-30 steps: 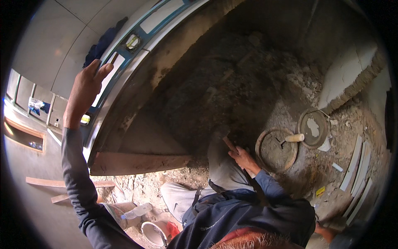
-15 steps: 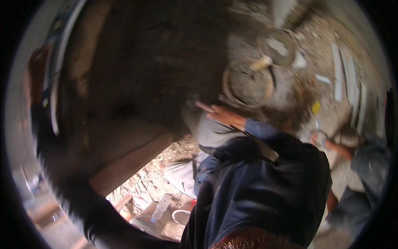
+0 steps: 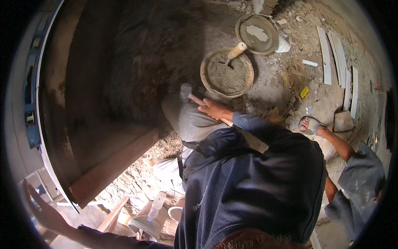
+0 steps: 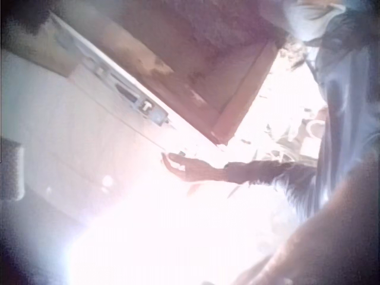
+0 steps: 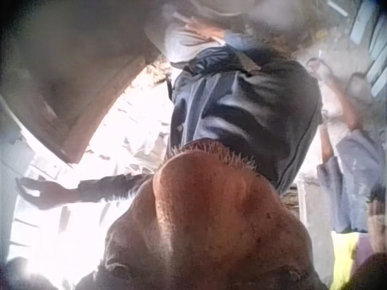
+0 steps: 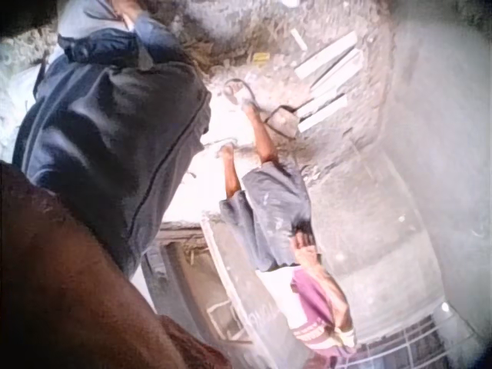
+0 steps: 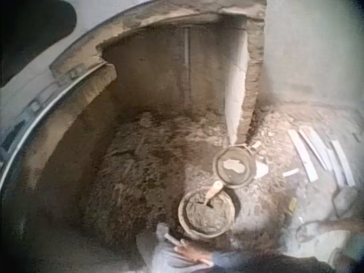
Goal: The person applies mortar to a wall and underneath a tile structure using a trowel, periodically adding water from a bottle to the mortar bucket and mixing it.
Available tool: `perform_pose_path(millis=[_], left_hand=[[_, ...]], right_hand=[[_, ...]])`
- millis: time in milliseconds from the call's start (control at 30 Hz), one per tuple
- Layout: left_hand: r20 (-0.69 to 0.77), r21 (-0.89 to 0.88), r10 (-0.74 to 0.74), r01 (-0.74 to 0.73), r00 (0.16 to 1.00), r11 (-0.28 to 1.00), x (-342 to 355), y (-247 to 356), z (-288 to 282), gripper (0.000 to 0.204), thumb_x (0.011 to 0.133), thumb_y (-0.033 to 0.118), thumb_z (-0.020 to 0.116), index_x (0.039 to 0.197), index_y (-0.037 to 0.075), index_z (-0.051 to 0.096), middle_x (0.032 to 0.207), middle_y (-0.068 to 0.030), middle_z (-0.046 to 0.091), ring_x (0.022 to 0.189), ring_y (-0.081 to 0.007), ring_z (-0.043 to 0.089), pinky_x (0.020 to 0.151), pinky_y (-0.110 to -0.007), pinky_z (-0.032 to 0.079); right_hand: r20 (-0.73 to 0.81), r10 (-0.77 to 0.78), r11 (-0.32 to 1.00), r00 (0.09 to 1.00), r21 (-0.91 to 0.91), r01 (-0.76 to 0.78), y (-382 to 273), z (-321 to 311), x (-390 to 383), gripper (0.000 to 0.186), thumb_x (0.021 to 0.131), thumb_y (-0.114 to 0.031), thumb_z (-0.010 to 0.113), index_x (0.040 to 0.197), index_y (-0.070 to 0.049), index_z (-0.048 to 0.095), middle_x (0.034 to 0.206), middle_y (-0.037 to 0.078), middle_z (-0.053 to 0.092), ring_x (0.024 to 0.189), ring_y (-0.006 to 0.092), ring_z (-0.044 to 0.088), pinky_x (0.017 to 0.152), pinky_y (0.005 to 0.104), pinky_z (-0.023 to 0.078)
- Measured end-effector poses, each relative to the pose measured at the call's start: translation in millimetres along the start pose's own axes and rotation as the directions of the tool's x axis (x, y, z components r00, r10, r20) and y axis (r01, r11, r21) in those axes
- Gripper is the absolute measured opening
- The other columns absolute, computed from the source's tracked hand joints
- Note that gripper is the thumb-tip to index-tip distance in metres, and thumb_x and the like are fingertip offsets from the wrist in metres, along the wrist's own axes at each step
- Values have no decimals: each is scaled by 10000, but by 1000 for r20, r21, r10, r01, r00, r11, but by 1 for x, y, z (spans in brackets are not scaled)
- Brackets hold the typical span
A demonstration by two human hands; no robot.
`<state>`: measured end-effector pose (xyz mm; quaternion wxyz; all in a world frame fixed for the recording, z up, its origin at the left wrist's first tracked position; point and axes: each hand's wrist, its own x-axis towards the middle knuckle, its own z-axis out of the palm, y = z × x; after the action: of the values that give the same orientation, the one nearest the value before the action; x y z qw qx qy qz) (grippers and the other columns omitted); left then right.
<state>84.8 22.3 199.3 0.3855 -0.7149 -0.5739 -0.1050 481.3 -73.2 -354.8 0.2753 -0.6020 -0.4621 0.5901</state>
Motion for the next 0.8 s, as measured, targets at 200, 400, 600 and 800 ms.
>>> perform_pose_path(millis=[200,400,600,800], left_hand=[[-267,-91,-240,223,933,970,-105,5,-21,280,998,173,583,1202,-1,664,1239,-86,675,1128,-185,644,980,-299,516],[-297,-533,-479,273,826,801,-201,-17,18,365,1050,170,343,1230,-60,562,1117,-196,669,1134,-303,615,1057,-440,436],[4,-770,-892,570,452,285,-305,41,89,307,991,-46,407,1233,-18,591,1191,-155,647,1140,-224,607,1064,-366,440],[871,-80,-448,956,204,281,-544,131,195,597,903,358,656,1380,33,504,1494,-289,367,1379,-486,341,1133,-499,318]], right_hand=[[83,8,984,996,178,-23,-1,-14,-28,370,959,-338,581,1036,15,500,655,73,498,403,142,447,375,301,370],[228,189,962,955,151,-226,37,-18,-50,340,934,-342,636,1134,-84,540,550,-27,396,374,86,377,334,259,309],[88,304,928,949,-254,-274,83,-12,-46,276,903,-239,657,909,-41,464,624,63,537,421,165,514,351,335,424],[226,59,775,972,-624,98,144,-23,-22,373,930,-186,562,1285,-94,493,827,137,587,609,223,568,492,354,447]])
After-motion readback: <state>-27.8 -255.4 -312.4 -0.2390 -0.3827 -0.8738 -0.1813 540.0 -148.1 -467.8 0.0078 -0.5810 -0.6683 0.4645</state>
